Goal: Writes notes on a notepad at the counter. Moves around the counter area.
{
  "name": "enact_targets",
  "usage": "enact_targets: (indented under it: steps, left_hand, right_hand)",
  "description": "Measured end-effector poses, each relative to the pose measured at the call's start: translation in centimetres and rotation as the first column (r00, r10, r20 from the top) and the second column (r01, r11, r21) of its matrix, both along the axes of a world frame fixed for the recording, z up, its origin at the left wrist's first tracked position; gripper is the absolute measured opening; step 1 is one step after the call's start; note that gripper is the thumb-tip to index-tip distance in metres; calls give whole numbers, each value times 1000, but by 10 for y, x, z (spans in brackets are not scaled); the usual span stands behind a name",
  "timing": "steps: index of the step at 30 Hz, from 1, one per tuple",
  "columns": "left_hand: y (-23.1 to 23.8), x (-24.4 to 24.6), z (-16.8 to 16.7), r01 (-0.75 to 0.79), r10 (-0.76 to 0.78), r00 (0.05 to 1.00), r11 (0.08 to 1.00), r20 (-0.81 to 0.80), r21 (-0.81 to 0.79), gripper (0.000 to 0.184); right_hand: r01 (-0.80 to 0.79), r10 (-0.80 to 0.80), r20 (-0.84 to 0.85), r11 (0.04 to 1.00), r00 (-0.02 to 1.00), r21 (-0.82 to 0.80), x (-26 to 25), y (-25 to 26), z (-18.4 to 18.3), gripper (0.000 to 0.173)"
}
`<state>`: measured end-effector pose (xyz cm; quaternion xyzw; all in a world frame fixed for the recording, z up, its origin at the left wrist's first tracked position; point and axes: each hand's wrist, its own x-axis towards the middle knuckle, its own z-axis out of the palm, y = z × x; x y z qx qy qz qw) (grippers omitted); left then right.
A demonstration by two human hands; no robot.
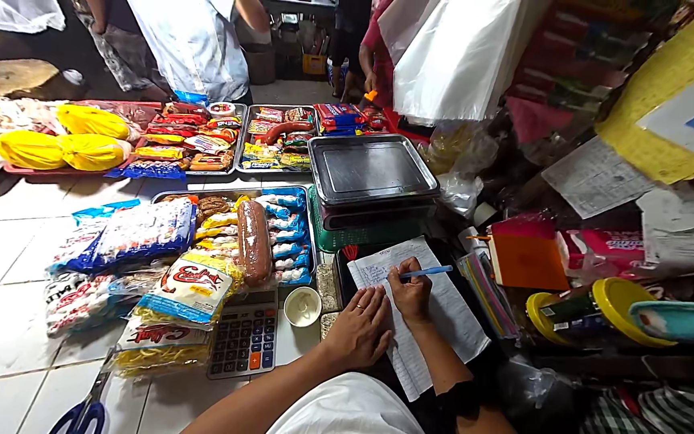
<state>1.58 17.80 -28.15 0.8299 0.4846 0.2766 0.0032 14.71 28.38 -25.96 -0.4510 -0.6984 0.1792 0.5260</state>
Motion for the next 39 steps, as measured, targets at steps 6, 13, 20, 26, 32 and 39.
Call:
enact_targets:
  steps: [6, 13, 20, 26, 32, 39]
  left_hand:
    - [0, 1, 1, 7, -7, 1000, 1000, -2, -22, 62]
    - [0, 0, 2, 10, -10, 1000, 999, -3, -38, 62]
    - [1, 0, 1, 4, -4, 1000, 1000, -6, -14, 63]
    - [1, 0, 1, -7, 7, 1000, 1000, -15, 1, 62]
    - [-1, 1, 0, -12, 12, 1000, 1000, -24, 9, 62]
    - [-4, 1, -4, -32, 40, 998, 987, -46, 158, 58]
  right_hand:
    - [3, -4, -14, 1000, 1000, -10, 1, 0, 0, 12]
    - [39, -39, -31, 999, 999, -18, 4, 1, 0, 12]
    - [13, -14, -43, 999, 999, -33, 3, 1, 0, 11]
    - [40, -41, -37, 999, 998, -30, 2, 2, 1, 11]
    - [76, -77, -21, 997, 997, -30, 2, 0, 1, 11]
    - [-40, 17, -198, 993, 980, -112, 1, -1, 12, 20]
